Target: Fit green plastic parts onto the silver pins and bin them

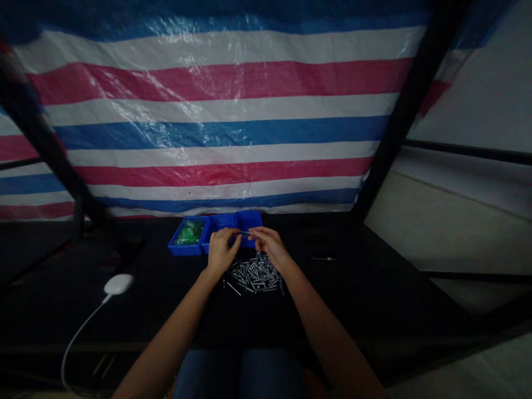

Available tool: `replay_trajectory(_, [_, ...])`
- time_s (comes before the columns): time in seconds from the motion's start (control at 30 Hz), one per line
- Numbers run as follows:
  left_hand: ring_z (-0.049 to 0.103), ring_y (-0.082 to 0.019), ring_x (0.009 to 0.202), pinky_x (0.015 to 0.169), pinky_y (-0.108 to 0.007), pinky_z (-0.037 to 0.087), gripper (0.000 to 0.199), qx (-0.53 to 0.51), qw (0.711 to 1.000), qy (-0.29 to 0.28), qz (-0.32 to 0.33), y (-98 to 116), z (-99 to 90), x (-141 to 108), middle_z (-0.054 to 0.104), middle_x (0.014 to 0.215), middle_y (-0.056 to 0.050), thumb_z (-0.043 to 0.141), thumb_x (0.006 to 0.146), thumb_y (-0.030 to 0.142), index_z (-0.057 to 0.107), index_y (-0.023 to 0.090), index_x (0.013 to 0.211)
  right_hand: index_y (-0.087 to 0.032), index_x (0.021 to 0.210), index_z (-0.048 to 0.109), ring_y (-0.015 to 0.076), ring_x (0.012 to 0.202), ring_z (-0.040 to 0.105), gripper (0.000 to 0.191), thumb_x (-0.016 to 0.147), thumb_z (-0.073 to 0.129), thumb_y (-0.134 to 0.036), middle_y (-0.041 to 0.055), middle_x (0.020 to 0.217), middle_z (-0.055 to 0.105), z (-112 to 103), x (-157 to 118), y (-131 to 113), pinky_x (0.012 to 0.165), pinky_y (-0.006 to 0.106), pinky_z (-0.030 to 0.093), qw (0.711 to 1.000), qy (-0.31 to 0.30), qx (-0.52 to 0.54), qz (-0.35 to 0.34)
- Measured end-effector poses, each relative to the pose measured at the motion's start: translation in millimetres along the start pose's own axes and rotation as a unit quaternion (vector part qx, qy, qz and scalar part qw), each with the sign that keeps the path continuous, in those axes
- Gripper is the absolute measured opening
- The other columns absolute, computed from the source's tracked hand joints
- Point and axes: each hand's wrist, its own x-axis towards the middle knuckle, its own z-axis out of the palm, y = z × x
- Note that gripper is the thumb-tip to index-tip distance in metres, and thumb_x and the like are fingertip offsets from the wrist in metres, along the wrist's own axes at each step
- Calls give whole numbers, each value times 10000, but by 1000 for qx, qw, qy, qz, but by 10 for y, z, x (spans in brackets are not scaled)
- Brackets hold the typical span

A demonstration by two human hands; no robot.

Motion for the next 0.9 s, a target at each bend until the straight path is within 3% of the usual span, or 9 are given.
replay_trajectory(0.1, [530,-166,803,720,-300,338,181,-14,999,25,-23,-3,-6,8,600,827,-24,450,843,261,562,193,968,-155,785,655,43,419,444,225,629,665,-316,25,677,637,-15,7,4,382,177,307,1000,17,-10,-6])
replay_trajectory(0.2, [533,-167,801,724,-302,353,176,-29,999,14,-7,11,-5,5,598,828,-23,443,845,259,562,193,957,-158,794,650,41,408,441,237,628,653,-328,23,668,638,-42,27,28,375,172,299,998,51,-46,-10])
replay_trajectory(0.4, [541,-153,790,713,-264,403,181,-86,990,-81,79,94,32,-34,586,855,-38,420,851,254,565,184,931,-152,800,634,40,360,419,275,617,637,-356,5,606,618,-90,70,92,348,174,294,989,96,-105,-38])
replay_trajectory(0.6, [542,-125,682,619,-226,405,140,-94,974,-179,99,99,95,-78,587,834,-10,457,822,248,576,198,875,-144,783,617,48,317,410,284,614,628,-372,-2,567,601,-78,68,125,316,184,277,982,95,-158,-40])
replay_trajectory(0.9, [567,-148,806,687,-225,413,125,-97,962,-231,106,12,208,-113,624,853,-10,515,771,209,591,189,868,-138,782,602,55,304,407,307,615,626,-394,-1,533,599,-84,71,144,319,193,292,979,95,-177,-42])
